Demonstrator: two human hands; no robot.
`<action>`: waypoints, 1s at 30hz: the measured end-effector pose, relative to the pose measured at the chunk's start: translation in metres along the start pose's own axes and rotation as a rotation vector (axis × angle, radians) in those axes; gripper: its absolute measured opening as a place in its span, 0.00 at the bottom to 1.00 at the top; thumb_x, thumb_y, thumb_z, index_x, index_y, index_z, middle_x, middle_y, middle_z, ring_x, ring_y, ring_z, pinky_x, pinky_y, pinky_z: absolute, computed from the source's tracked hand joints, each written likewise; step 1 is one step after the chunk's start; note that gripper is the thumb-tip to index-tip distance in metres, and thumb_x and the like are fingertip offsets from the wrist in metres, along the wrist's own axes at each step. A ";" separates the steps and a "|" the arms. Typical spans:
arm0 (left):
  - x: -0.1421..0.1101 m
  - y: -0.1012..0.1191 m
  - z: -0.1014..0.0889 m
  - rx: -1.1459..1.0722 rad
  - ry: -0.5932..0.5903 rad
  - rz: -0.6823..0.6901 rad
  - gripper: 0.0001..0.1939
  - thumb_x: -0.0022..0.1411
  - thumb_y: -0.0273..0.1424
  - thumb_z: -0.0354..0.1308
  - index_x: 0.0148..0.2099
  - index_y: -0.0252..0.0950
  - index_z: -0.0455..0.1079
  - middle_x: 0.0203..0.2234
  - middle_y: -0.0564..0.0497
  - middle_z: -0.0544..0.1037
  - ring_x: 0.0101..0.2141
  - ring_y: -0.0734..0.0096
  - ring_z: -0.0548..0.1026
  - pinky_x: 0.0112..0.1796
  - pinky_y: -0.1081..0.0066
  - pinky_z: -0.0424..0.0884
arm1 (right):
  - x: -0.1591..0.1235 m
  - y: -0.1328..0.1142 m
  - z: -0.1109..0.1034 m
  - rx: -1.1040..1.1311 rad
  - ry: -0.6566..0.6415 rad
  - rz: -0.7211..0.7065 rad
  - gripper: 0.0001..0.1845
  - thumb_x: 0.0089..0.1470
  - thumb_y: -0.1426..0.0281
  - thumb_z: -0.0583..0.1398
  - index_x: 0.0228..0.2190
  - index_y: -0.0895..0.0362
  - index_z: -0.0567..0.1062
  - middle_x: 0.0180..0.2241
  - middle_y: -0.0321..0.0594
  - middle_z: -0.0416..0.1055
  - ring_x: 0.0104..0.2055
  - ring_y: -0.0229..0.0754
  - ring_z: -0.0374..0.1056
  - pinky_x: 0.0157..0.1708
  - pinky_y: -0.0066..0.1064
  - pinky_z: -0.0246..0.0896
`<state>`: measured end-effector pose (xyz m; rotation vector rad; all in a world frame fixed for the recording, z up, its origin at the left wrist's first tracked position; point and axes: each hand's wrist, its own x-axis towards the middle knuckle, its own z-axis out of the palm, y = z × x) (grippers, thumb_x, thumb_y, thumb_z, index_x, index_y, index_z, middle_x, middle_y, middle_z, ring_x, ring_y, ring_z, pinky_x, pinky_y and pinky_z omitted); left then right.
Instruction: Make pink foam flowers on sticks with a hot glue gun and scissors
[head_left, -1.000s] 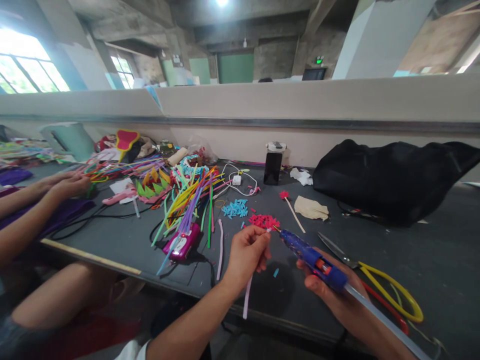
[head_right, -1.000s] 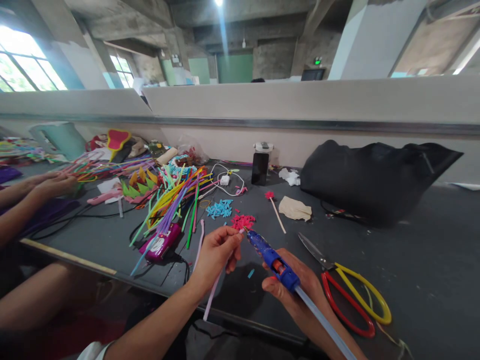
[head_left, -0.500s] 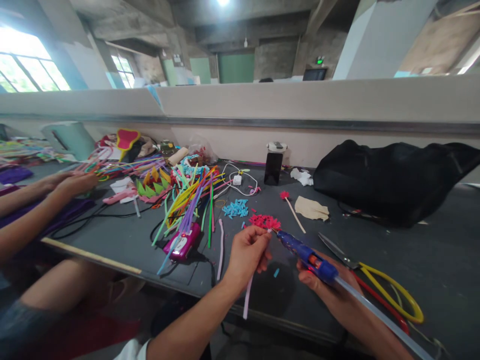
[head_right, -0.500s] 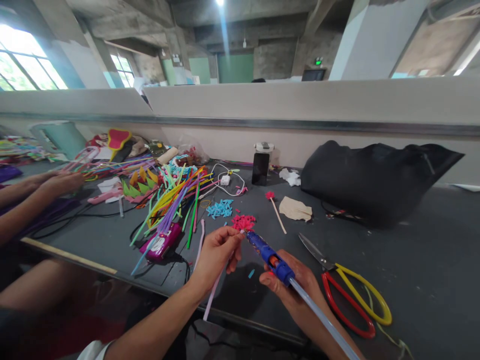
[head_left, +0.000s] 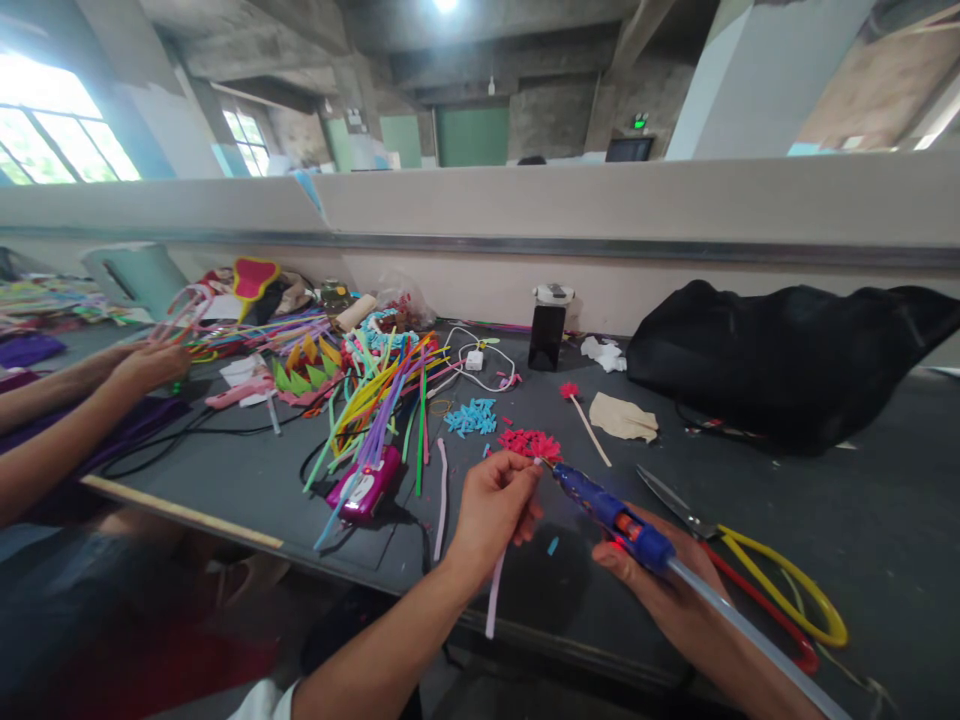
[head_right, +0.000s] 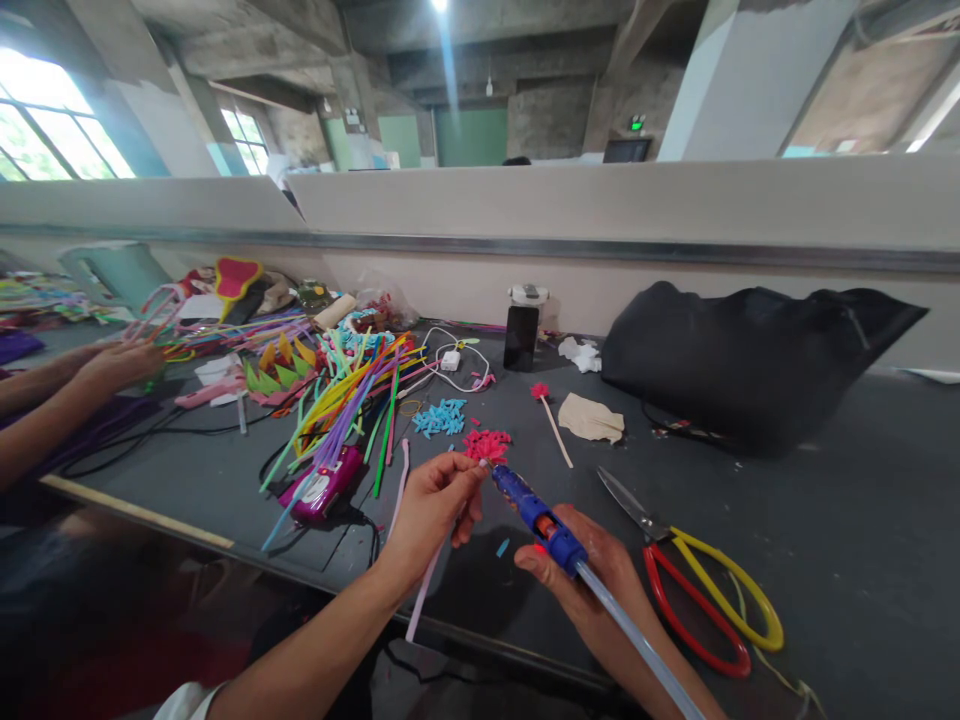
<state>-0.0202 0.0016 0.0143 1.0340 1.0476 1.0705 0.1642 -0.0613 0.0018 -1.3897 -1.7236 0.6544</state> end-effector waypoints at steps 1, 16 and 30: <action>0.000 0.000 0.000 0.002 -0.002 0.000 0.16 0.54 0.43 0.61 0.32 0.36 0.65 0.13 0.58 0.70 0.09 0.80 0.62 0.10 0.80 0.53 | 0.000 -0.001 0.000 -0.008 0.003 -0.004 0.18 0.53 0.55 0.61 0.22 0.54 0.67 0.21 0.31 0.63 0.23 0.36 0.61 0.24 0.25 0.59; 0.000 -0.001 0.000 -0.007 -0.005 0.006 0.14 0.55 0.41 0.60 0.32 0.36 0.65 0.13 0.57 0.70 0.09 0.80 0.61 0.09 0.81 0.52 | 0.003 -0.008 0.001 -0.016 0.028 -0.009 0.19 0.52 0.53 0.61 0.22 0.53 0.69 0.20 0.32 0.64 0.22 0.37 0.61 0.22 0.26 0.59; -0.001 0.003 -0.003 -0.038 0.009 0.024 0.11 0.57 0.38 0.58 0.31 0.35 0.66 0.13 0.57 0.70 0.10 0.80 0.62 0.10 0.81 0.53 | 0.006 0.000 -0.002 -0.126 -0.001 -0.046 0.21 0.52 0.49 0.61 0.25 0.53 0.70 0.23 0.34 0.66 0.25 0.37 0.63 0.24 0.26 0.59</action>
